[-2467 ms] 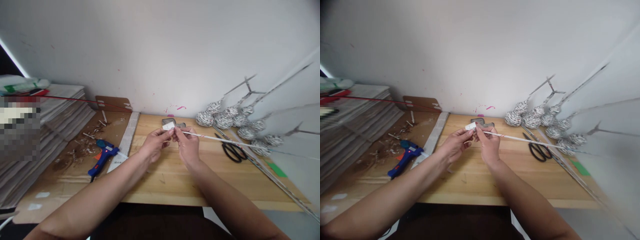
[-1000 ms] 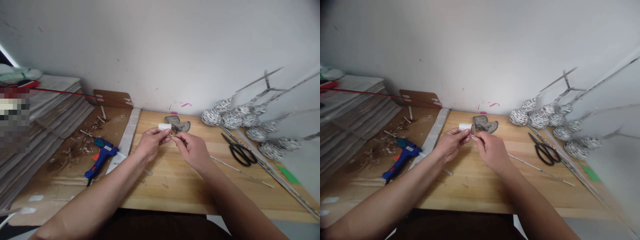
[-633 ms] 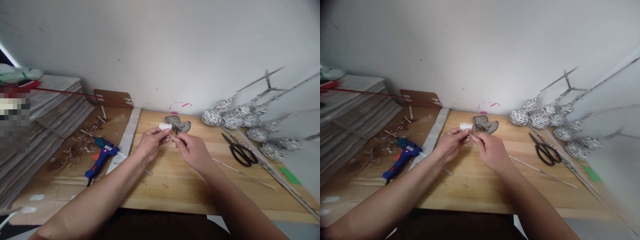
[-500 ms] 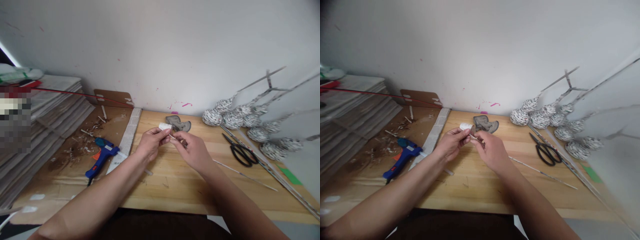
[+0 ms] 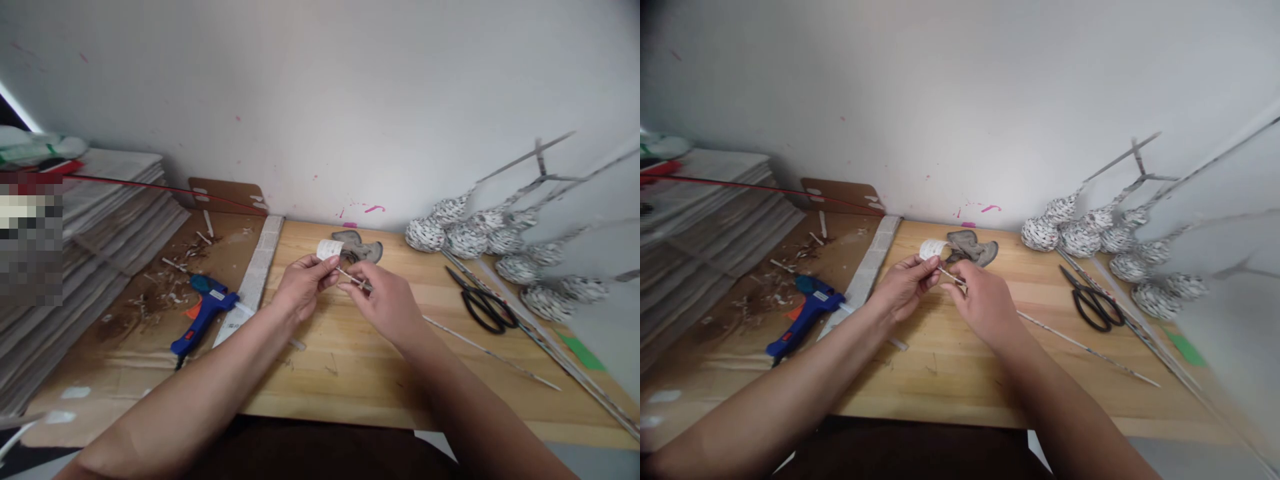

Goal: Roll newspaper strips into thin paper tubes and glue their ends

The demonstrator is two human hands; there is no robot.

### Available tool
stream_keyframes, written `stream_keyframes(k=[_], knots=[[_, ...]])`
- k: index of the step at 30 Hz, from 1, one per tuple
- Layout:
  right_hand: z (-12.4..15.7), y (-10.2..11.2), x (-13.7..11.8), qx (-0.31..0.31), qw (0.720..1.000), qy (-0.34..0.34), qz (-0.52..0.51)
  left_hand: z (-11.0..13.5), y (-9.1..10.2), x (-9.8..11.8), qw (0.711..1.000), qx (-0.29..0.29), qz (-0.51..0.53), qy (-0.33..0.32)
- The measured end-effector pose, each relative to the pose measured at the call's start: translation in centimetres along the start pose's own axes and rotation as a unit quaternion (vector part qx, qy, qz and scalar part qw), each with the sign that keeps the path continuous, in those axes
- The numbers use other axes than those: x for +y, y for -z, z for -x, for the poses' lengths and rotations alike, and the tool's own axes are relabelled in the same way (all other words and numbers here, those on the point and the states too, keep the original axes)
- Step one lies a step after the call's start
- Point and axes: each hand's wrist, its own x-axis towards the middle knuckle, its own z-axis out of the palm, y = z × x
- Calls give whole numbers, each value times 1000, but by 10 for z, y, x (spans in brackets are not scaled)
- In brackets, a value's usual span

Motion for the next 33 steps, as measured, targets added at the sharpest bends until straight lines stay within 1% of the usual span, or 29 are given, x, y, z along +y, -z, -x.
stream_keyframes(k=[3, 9, 15, 18, 23, 25, 27, 29, 31, 33], knots=[[0, 0, 0, 7, 1000, 6, 2, 0, 0, 0, 1000, -1, 12, 1], [-2, 6, 0, -43, 999, -17, 9, 0, 1, -1, 1000, -7, 21, 6], [-1, 4, -1, -18, 999, 11, 24, 1, -2, 1, 1000, 0, 4, 6], [-2, 5, -2, -33, 999, 2, 16, 2, -3, 1, 1000, -4, 6, 4], [-2, 9, -3, -93, 993, -32, -64, 2, -1, 0, 1000, -23, 3, 11], [-2, 7, -3, -75, 995, -29, -63, 2, -1, 0, 1000, -17, 3, 12], [-2, 4, -3, -29, 999, -10, -32, 1, 0, 0, 1000, -12, 6, 10], [-2, 2, -3, 1, 1000, 11, 3, 1, 0, 1, 1000, -12, 10, 10], [-2, 2, -2, 6, 999, 21, 24, 1, 0, 1, 1000, -15, 14, 10], [-3, 4, -2, -9, 1000, 12, 15, 1, 0, 1, 1000, -18, 17, 12]])
